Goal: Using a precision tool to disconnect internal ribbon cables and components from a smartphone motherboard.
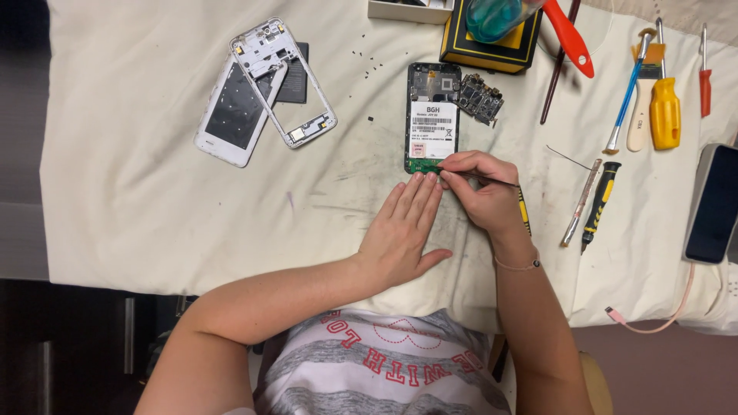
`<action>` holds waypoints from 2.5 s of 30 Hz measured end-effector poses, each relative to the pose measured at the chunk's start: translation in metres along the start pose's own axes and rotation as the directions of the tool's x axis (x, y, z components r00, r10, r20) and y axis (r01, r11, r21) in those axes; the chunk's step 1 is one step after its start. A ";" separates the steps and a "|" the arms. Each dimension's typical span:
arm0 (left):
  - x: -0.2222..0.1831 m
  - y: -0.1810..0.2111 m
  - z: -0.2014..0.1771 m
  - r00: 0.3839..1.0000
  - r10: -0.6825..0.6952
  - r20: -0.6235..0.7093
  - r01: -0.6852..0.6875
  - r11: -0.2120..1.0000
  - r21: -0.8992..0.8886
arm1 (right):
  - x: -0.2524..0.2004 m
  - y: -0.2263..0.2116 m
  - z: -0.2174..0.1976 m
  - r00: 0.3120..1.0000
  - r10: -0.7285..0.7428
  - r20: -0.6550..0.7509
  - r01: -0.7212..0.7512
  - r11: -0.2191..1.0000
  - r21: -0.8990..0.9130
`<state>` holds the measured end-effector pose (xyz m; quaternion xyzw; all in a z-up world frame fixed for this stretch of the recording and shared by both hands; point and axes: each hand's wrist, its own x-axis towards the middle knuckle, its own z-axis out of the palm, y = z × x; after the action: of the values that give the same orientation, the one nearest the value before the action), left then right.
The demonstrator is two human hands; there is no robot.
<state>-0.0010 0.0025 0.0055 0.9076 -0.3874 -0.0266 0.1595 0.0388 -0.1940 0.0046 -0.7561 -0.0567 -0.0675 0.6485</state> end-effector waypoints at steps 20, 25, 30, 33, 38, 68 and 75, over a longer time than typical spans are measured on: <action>0.000 0.001 0.001 0.999 0.005 -0.044 -0.004 1.000 0.024 | 0.001 -0.007 0.007 1.000 0.003 -0.018 -0.004 0.999 -0.036; 0.000 0.000 0.005 0.999 0.011 -0.039 -0.010 0.999 0.034 | 0.000 -0.004 0.006 1.000 0.005 -0.022 -0.006 0.999 -0.047; -0.001 0.000 0.009 0.999 0.014 -0.042 -0.012 0.999 0.034 | 0.000 -0.010 0.008 1.000 -0.024 0.008 0.024 0.997 -0.072; -0.001 0.000 0.011 0.999 0.016 -0.041 -0.015 0.999 0.036 | -0.001 -0.010 0.006 1.000 -0.022 0.019 0.023 0.997 -0.069; -0.001 0.000 0.009 0.999 0.011 -0.045 -0.009 0.999 0.044 | 0.000 -0.012 0.007 0.999 -0.029 0.031 0.031 0.997 -0.072; 0.001 0.002 0.001 0.999 0.038 -0.013 -0.037 0.997 0.062 | -0.006 -0.009 0.001 0.999 -0.045 0.019 0.046 0.996 -0.079; 0.001 0.001 0.004 0.999 0.042 0.008 -0.043 0.996 0.077 | -0.005 -0.012 0.002 0.998 -0.050 0.034 0.053 0.995 -0.085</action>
<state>-0.0017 0.0006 0.0020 0.9046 -0.4079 -0.0112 0.1236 0.0315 -0.1905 0.0147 -0.7827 -0.0837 -0.0746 0.6123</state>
